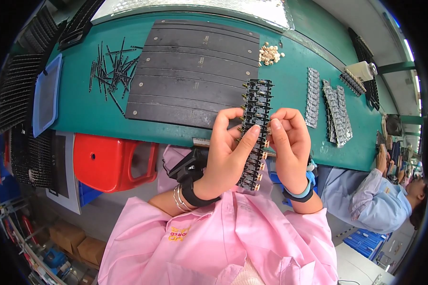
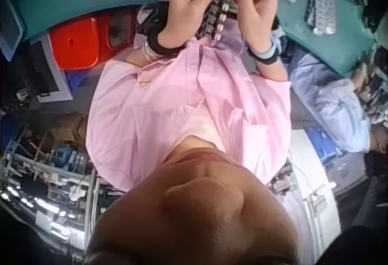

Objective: The person picks up small white components and presses them one by one into a circuit board strip. After filling the strip, the person places it onto a rack and picks up a new strip to repeat the process.

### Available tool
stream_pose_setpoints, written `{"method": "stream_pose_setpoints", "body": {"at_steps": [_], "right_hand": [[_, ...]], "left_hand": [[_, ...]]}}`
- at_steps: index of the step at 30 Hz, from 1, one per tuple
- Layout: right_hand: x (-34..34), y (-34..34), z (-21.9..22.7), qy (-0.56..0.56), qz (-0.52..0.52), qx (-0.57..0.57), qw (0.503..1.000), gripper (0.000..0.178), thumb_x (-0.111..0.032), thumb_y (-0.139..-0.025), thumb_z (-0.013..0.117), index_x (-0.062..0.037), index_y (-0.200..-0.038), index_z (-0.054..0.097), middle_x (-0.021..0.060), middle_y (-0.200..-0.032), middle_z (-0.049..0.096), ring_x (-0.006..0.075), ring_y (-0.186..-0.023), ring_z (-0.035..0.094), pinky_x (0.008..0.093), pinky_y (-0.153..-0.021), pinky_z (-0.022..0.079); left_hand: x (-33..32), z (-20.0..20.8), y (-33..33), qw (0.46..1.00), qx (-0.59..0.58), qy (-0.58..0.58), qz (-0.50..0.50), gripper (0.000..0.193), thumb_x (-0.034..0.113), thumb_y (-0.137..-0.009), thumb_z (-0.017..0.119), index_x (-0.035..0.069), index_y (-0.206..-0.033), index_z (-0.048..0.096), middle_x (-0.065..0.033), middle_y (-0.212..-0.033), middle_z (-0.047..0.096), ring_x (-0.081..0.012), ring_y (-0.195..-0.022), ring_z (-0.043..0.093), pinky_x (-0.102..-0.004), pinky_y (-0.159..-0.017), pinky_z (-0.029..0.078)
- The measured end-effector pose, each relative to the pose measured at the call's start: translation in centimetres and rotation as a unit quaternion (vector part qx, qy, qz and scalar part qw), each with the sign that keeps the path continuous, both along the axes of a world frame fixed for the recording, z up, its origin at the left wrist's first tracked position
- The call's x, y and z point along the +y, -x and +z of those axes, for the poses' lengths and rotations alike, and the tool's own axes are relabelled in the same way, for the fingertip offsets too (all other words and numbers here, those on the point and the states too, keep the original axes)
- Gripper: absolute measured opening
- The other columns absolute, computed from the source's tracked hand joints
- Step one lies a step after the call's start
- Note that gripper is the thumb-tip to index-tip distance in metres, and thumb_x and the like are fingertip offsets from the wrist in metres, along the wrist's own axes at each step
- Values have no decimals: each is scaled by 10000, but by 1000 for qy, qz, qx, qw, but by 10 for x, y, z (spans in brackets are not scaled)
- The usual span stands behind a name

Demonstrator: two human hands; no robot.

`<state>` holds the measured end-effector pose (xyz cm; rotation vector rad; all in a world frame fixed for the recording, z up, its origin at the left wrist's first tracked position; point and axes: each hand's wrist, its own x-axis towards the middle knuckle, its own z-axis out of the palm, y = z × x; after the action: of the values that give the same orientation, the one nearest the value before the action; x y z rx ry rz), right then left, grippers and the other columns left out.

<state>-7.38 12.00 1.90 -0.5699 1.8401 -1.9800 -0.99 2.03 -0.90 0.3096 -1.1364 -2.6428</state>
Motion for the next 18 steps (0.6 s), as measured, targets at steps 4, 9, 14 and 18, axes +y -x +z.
{"method": "stream_pose_setpoints", "body": {"at_steps": [4,9,14,18], "right_hand": [[1,-2,-4,-4,-10,21,1000,109,-54,-854,468,-13,-943,421,-1,-752,482,35,-649,430,162,-565,352],[-1,-2,-3,10,-15,5,1000,118,-48,-852,470,-15,-951,415,0,-752,483,35,-650,431,161,-567,352],[-1,-3,-5,14,-27,11,999,129,-47,-851,470,-19,-962,409,-2,-752,484,35,-648,429,160,-569,353],[-2,-3,-6,24,-35,11,999,135,-43,-850,472,-22,-966,407,-3,-754,485,33,-649,428,159,-568,353]], "left_hand": [[0,0,0,1000,8,1,5,323,74,-856,478,38,-1103,273,-96,-885,570,-72,-723,549,-180,-563,448],[1,0,0,1000,11,1,13,326,71,-858,473,35,-1107,266,-100,-900,568,-75,-740,551,-178,-566,448],[1,-1,0,1000,9,7,13,325,70,-857,473,37,-1106,266,-99,-898,567,-69,-727,545,-176,-564,447],[1,-1,0,1000,4,11,15,326,67,-857,473,37,-1107,266,-96,-889,567,-60,-712,535,-173,-561,443]]}}
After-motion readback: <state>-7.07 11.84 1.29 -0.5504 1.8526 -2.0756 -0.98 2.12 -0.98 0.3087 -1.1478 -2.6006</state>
